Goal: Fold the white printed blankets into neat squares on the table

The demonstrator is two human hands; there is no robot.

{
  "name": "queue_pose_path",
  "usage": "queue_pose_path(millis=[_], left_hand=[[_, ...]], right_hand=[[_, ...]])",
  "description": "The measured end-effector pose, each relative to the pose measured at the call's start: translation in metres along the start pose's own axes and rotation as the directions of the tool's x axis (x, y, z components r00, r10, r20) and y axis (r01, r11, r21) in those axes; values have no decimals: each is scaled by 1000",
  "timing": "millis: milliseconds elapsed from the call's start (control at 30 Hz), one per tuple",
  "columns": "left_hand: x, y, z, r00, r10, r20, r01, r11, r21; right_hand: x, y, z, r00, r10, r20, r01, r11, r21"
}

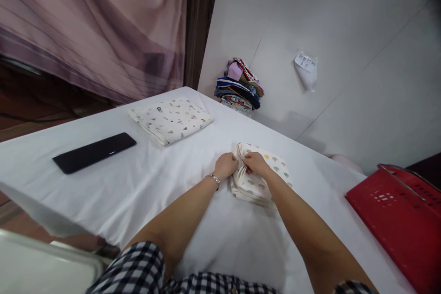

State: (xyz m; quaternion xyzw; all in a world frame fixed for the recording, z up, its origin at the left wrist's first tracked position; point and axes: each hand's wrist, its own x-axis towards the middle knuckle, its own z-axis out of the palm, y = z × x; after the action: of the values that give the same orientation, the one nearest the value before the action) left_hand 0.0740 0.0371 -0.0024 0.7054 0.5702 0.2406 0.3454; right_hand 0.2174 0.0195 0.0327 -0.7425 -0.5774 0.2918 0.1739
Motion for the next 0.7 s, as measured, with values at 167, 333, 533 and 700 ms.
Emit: queue_pose_path(millis=[167, 333, 533, 700], left_hand=[[1, 0, -4, 999, -49, -2, 49, 998, 35], [-1, 1, -2, 1000, -5, 16, 4, 997, 82], [1, 0, 0, 999, 15, 38, -14, 999, -38], [5, 1, 3, 996, 29, 87, -3, 960, -280]], right_hand=[[-2, 0, 1, 1000, 2, -13, -2, 1000, 14], [-2, 0, 3, 1000, 4, -19, -3, 1000, 13], [-1, 0, 3, 999, -3, -35, 2, 1000, -28], [-1, 0, 2, 1000, -2, -28, 0, 999, -53]])
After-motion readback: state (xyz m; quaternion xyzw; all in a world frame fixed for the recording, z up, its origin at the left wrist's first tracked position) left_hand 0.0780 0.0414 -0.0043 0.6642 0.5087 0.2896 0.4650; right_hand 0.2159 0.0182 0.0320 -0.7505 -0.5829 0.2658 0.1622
